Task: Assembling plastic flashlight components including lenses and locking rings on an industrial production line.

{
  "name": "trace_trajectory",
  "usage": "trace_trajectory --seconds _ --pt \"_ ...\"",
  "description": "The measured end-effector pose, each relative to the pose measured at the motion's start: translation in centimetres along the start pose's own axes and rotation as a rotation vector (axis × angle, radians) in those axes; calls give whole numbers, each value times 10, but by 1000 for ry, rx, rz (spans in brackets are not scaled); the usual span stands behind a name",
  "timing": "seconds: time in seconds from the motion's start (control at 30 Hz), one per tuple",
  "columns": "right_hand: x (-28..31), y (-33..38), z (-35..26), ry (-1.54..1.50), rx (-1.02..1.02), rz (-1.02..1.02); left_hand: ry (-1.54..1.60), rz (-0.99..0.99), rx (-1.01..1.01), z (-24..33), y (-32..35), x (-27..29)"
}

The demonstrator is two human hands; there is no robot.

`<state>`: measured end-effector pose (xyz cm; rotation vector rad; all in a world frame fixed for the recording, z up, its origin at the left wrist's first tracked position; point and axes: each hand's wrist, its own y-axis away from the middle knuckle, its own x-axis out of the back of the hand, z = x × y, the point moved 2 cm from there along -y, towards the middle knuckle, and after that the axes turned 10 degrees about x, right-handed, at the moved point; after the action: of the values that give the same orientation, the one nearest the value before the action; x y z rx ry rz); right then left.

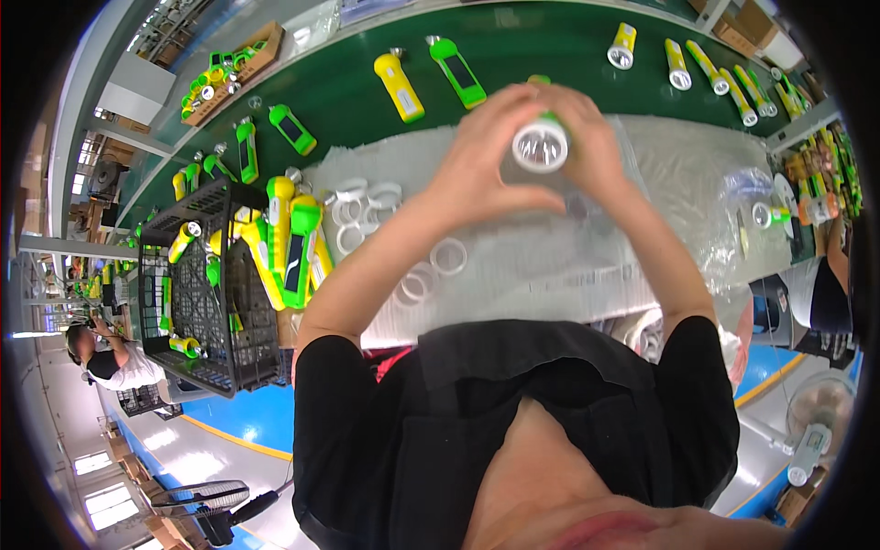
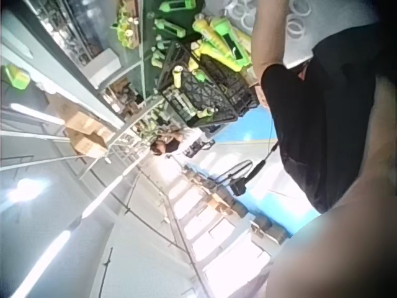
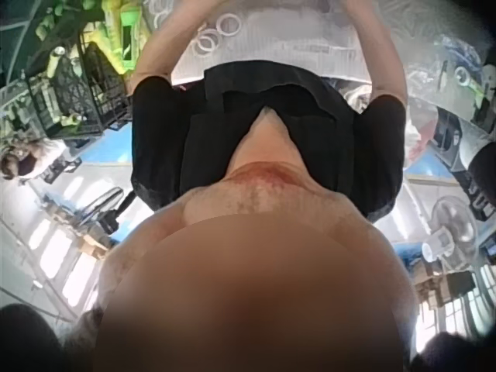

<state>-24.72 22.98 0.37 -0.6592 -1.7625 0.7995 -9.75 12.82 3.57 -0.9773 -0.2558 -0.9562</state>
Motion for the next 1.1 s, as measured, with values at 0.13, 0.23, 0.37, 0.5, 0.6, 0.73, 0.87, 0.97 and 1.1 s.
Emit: trace_trajectory --seconds 0.13,0.23,0.37,0.5,0.6,0.73,0.87,0.97,1.1 --pt "-32 -38 132 160 -7 -64 -398 -262 679 -100 -43 7" --pt "-53 -55 219 347 -64 -257 -401 -328 712 -171 -57 -10" --pt "-57 -37 288 596 -24 -675 -277 -397 845 -195 -66 -30" --pt "-40 -56 198 349 11 -163 -36 -268 707 -150 -48 -25" --pt "-50 -35 113 -745 -838 -397 92 -290 411 -94 -20 -35" --pt "-30 8 10 -1317 -1021 -38 11 -614 363 -15 22 -25" --pt "2 49 -51 -1384 -920 -22 -65 17 126 11 21 6" --pt "15 67 -91 -1453 -825 -139 262 -86 277 9 25 -2" --pt "25 79 -123 -1410 -772 -208 620 -365 584 13 58 -11"
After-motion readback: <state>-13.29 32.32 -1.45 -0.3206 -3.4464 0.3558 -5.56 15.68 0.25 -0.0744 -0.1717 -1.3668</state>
